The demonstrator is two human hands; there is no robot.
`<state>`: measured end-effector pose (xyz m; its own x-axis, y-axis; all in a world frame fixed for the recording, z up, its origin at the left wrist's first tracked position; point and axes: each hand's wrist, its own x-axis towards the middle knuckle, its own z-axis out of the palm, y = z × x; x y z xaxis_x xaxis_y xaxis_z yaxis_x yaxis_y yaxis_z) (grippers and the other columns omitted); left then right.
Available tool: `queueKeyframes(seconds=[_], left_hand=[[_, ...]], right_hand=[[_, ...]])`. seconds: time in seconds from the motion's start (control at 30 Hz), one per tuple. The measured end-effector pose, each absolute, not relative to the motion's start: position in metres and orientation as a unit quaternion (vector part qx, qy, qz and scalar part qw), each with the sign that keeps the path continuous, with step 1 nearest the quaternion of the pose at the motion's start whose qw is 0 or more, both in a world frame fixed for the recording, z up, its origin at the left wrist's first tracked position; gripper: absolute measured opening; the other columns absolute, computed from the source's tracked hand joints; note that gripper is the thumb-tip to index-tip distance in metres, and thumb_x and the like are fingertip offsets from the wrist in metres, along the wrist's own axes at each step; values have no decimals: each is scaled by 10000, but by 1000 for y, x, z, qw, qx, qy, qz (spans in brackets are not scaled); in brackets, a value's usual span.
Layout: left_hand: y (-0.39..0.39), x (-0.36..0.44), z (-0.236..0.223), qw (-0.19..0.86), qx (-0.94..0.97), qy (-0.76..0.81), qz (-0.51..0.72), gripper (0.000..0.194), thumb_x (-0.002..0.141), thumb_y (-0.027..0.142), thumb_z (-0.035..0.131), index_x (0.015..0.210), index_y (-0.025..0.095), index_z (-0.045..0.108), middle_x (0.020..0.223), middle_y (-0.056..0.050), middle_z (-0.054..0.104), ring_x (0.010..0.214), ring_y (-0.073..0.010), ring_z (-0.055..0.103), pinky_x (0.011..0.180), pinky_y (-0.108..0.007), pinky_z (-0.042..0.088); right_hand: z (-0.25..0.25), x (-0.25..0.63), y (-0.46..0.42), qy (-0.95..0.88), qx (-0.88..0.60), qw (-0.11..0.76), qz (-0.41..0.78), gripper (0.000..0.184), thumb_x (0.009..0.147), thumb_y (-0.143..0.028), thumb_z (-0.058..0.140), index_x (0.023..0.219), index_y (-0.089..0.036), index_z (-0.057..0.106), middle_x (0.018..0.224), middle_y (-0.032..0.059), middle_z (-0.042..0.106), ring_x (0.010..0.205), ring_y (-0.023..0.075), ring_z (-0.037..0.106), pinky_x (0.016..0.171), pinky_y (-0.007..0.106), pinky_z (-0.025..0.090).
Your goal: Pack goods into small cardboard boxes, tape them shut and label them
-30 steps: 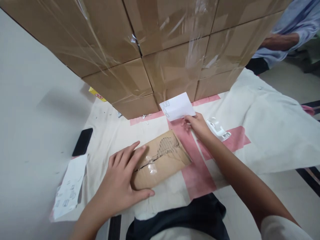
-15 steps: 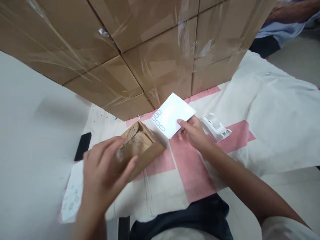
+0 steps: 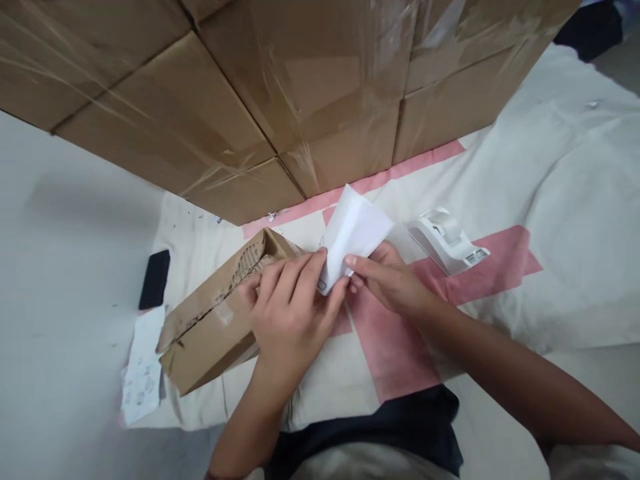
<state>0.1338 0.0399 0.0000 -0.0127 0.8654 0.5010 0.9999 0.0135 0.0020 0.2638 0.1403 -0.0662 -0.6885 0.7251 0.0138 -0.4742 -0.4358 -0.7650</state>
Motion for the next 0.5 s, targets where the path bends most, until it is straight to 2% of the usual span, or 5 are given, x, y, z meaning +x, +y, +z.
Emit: queueKeyframes(seconds=[0.1,0.23,0.37,0.5], left_hand=[[37,133,-4,184,-682,-682,-192,378,919,363,667,1289,287,649,1124,-18,778,1001,-275,677,946,-460,385],[35,129,-12,200,-692,-662,-207,438,926,319,645,1362,303,621,1123,-11,783,983,-272,691,912,-449,425],[31,126,-11,185,-694,-661,-217,416,936,295,642,1351,312,631,1096,-1,790,956,-266,707,911,-469,416],[26,129,1,94,-676,-694,-230,358,958,261,623,1310,329,642,1155,9,778,1006,-263,703,917,-509,413]], right_hand=[[-66,264,141,-384,-175,394,817,238,882,-393,757,752,-212,674,707,-24,640,662,113,595,687,250,525],[-60,265,137,-412,-155,368,819,162,891,-405,748,883,-244,739,849,-5,721,839,162,694,837,308,573],[-53,266,134,-425,-132,359,820,97,842,-281,812,903,-244,746,864,-21,746,852,146,717,841,277,588],[-48,269,134,-435,-106,365,816,63,910,-207,733,932,-261,758,880,-39,759,856,119,726,887,261,587]])
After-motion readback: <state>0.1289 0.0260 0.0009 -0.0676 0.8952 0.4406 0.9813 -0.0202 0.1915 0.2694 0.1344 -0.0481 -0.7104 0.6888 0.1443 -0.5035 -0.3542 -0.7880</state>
